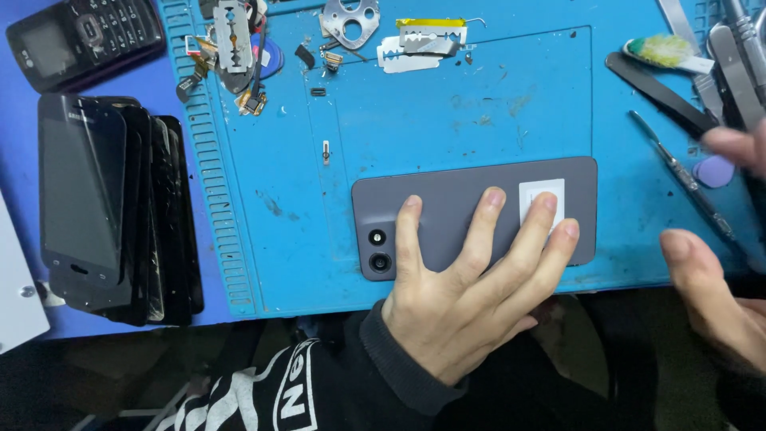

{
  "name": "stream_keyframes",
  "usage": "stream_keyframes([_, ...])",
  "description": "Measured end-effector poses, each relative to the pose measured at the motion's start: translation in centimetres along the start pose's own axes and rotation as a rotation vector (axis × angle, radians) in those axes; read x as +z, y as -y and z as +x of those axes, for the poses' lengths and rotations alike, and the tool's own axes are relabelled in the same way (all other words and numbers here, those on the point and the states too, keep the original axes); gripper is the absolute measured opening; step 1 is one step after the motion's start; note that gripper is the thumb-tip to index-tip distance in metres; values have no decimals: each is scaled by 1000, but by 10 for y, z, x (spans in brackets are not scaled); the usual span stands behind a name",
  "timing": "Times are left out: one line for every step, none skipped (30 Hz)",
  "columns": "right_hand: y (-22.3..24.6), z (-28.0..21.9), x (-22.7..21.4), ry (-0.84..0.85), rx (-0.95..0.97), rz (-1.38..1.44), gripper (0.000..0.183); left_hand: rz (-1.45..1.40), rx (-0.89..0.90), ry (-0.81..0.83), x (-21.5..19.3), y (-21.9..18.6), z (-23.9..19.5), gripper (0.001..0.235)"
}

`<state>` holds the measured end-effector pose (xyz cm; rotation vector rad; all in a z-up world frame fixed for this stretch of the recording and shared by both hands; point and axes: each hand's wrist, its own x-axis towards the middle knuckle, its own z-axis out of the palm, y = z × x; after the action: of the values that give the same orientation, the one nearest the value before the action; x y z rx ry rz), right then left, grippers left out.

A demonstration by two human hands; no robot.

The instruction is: Attaching the back cover to a smartphone and checking its display functionality.

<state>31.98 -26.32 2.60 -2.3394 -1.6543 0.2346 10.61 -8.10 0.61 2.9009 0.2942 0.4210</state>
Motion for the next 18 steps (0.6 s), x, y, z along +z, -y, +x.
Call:
stream_keyframes([0,-3,1,9,6,-29,59,-9,9,24,-2,1,1,63])
stream_keyframes([-1,-5,2,20,9,-57,54,-17,14,49,-4,1,2,72])
stream_keyframes([0,-2,1,19,6,-59,54,-16,12,46,-4,1,1,72])
stream_keyframes([1,2,0,52,6,-110,58,-16,11,46,-3,0,1,78])
stream_keyframes([1,5,-1,85,6,-161,63,-17,11,45,-3,-1,1,83])
stream_keyframes([6,15,-4,84,3,-164,63,-16,9,42,-2,-1,0,83])
stream_keyframes([10,25,-6,83,-47,-143,75,-12,1,29,-1,-2,-1,80])
stream_keyframes([15,35,-8,82,-96,-121,89,-8,-7,17,0,-2,-2,77])
stream_keyframes([22,41,-9,82,-99,-123,89,-7,-10,15,0,-1,-3,77])
stream_keyframes([29,47,-9,57,-132,-53,97,-19,-11,27,0,-2,-4,83])
stream_keyframes([36,54,-10,32,-163,16,106,-31,-13,40,-1,-1,-4,89])
stream_keyframes([36,52,-7,33,-167,16,106,-31,-17,38,-1,-1,-4,89])
stream_keyframes([36,51,-5,34,-140,65,106,-21,-11,41,-1,-1,-4,89])
stream_keyframes([37,50,-3,36,-112,116,105,-10,-3,47,-1,0,-5,88])
stream_keyframes([38,52,-4,37,-115,118,105,-9,-7,48,-1,0,-5,88])
stream_keyframes([39,54,-5,34,-131,113,105,-6,0,59,-1,0,-5,90])
stream_keyframes([39,55,-6,30,-147,108,105,-3,6,70,-1,0,-5,93])
stream_keyframes([37,54,-4,31,-149,108,105,-3,4,70,0,-1,-5,93])
